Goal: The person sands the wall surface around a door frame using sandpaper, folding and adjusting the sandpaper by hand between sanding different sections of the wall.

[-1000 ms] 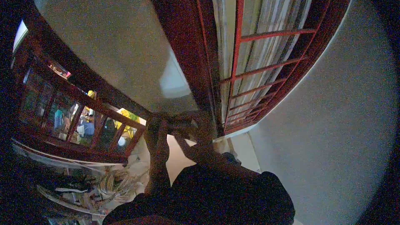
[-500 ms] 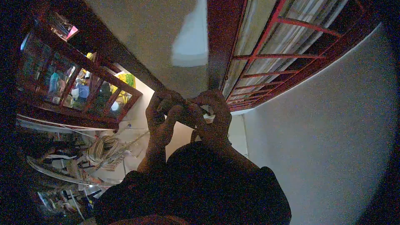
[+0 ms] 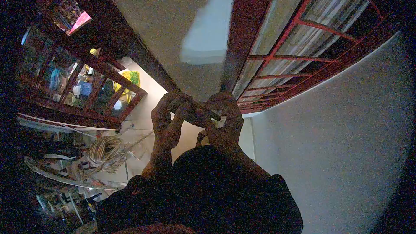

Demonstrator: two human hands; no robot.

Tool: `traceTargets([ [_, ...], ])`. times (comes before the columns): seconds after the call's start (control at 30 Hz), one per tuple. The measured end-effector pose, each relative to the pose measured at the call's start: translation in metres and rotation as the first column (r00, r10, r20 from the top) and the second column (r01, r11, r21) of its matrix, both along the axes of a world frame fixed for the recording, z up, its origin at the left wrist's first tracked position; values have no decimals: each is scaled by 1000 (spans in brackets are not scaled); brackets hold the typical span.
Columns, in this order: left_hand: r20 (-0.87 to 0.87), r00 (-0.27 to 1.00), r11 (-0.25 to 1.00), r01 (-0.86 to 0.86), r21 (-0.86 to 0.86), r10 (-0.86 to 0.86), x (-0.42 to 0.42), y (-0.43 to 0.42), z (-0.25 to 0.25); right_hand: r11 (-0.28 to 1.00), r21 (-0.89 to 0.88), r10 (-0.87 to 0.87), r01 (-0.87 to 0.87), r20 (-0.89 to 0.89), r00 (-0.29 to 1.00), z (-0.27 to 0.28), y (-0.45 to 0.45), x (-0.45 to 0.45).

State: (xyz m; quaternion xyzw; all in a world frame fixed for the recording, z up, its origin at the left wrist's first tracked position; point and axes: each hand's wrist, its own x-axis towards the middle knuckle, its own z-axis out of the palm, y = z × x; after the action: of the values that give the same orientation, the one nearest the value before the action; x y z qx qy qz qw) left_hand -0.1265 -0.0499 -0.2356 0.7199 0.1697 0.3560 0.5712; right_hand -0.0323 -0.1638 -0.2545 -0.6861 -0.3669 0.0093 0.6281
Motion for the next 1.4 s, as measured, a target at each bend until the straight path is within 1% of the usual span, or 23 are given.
traceTargets([
  [0.07, -22, 1000, 999, 9, -53, -10, -2, 0, 1, 1000, 15, 26, -26, -9, 1000, 3, -1, 1],
  [0.13, -23, 1000, 999, 17, -41, -18, -4, 2, 4, 998, 27, 54, -54, -16, 998, 4, -1, 0],
  [0.23, -3, 1000, 999, 25, -20, -25, -8, 3, 2, 999, 22, 39, -40, 15, 999, 2, -1, -2],
  [0.3, 19, 999, 1000, 28, -10, -28, -9, 3, 0, 999, -26, -21, 23, 57, 998, 4, -2, -4],
  [0.37, 12, 1000, 1000, 1, 19, -2, -9, 1, 0, 999, -16, -36, 37, 97, 995, -3, -2, -3],
  [0.5, -35, 999, 1000, 17, 15, -17, -12, 2, 2, 998, -26, -54, 60, 202, 978, -2, -5, -4],
  [0.63, -29, 999, 999, 29, -30, -30, -13, 2, -2, 993, -85, -65, 84, 213, 975, 3, -5, -5],
  [0.7, -16, 999, 998, 34, -57, -35, -14, 2, -1, 997, -75, -6, 25, 243, 970, 1, -6, -5],
  [0.8, -14, 1000, 998, 11, -70, -12, -13, 0, -1, 997, -54, -46, 61, 242, 969, -3, -8, -5],
  [0.83, 4, 1000, 999, -11, -30, 11, -13, 1, -6, 997, -53, -46, 61, 244, 969, -3, -8, -6],
  [0.87, 22, 999, 999, -33, 9, 33, -12, 2, -10, 996, -12, -80, 85, 235, 969, -3, -7, -7],
  [0.9, 23, 999, 999, -33, 10, 33, -13, 2, -10, 993, 30, -114, 110, 224, 968, -3, -6, -8],
  [0.93, 1, 999, 999, -50, 14, 50, -14, 1, -11, 994, 31, -114, 109, 226, 968, -3, -7, -7],
  [1.0, -20, 997, 997, -69, 20, 69, -14, 2, -10, 999, 11, -52, 51, 267, 962, -2, -7, -6],
  [1.07, 29, 998, 994, -65, 87, 63, -15, 3, -9, 999, -10, -37, 41, 268, 963, 4, -8, -7],
  [1.13, 5, 998, 996, -56, 64, 56, -16, 1, -10, 999, -31, -22, 31, 267, 963, 4, -8, -9],
  [1.17, -20, 999, 998, -46, 42, 47, -16, 0, -10, 999, -3, -44, 47, 273, 961, 0, -7, -9],
  [1.2, -20, 999, 998, -45, 41, 45, -16, -1, -11, 998, 26, -68, 63, 279, 958, -3, -6, -9],
  [1.27, -22, 997, 997, -76, 10, 76, -15, -3, -13, 997, 22, -83, 80, 275, 958, -4, -7, -8],
  [1.33, -16, 998, 998, -60, 14, 61, -15, -4, -12, 995, 18, -96, 95, 271, 958, -6, -8, -7],
  [1.4, -10, 999, 999, -48, 17, 48, -15, -5, -11, 993, 29, -121, 118, 330, 936, -8, -8, -6],
])
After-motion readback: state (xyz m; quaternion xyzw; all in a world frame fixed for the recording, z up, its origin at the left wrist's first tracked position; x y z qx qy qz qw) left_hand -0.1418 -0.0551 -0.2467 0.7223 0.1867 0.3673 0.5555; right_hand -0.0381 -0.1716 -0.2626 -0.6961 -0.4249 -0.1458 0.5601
